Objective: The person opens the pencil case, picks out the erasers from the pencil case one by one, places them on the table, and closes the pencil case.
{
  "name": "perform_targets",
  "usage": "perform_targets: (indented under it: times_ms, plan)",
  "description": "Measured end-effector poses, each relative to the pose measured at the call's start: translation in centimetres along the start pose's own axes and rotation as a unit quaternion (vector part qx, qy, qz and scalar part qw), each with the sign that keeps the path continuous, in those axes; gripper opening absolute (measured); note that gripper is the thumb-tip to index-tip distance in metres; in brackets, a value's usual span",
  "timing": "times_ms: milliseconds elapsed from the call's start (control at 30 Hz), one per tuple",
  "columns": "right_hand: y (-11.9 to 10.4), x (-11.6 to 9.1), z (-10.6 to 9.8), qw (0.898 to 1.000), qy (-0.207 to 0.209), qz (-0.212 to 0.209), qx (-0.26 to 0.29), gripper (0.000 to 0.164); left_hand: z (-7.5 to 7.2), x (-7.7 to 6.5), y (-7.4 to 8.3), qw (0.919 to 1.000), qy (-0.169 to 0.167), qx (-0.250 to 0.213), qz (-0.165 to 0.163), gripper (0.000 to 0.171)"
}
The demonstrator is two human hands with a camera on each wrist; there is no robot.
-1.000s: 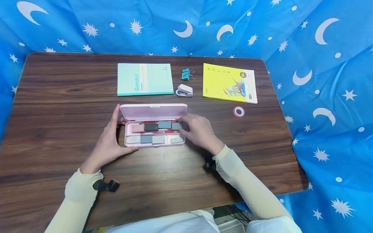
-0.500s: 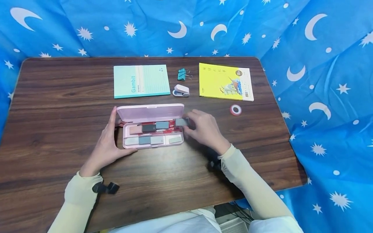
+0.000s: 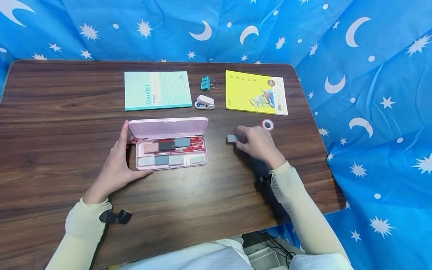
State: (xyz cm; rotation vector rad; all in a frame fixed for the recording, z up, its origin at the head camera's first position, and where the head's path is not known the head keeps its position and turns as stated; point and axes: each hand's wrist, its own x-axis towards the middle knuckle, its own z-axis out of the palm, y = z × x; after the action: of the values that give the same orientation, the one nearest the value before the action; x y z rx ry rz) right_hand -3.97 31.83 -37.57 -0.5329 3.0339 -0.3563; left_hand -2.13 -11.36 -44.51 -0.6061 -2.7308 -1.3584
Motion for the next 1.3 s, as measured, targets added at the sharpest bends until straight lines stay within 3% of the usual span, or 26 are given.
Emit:
perform_targets:
  times_ms: [467, 600, 700, 833, 933, 1033, 1300]
  plan:
    - [-0.3, 1.1, 0.7, 0.999, -0.026, 0.009, -0.022, 0.023, -0.2, -0.1, -0.1, 0.9999, -0.008, 0.007, -0.008, 0.15]
    - [-0.9, 1.1, 0.2, 1.0, 0.0, 0.018, -0.023, 0.019, -0.3, -0.1, -0.1, 0.9998, -0.011, 0.008, -0.011, 0.15]
    - [-2.4, 1.2, -0.2, 0.999, 0.048, 0.009, -0.012, 0.019, -0.3, -0.1, -0.1, 0.9998, -0.012, 0.006, -0.012, 0.15]
    - [-5.9, 1.9, 0.6, 0.995, 0.083, -0.044, 0.036, 0.022, -0.3, 0.1, 0.0, 0.9999, -0.012, 0.003, -0.011, 0.149]
    - [-8.4, 3.1, 1.9, 0.991, 0.074, -0.086, 0.077, 0.023, -0.3, 0.2, -0.1, 0.9999, -0.008, 0.001, -0.009, 0.149]
    - [-10.2, 4.2, 3.2, 0.989, 0.058, -0.102, 0.091, 0.027, -0.2, 0.3, -0.1, 0.9999, -0.007, -0.001, -0.011, 0.15]
    - [-11.7, 5.5, 5.2, 0.992, 0.057, -0.106, 0.041, 0.027, -0.4, 0.1, 0.1, 0.9997, -0.014, 0.0, -0.02, 0.151]
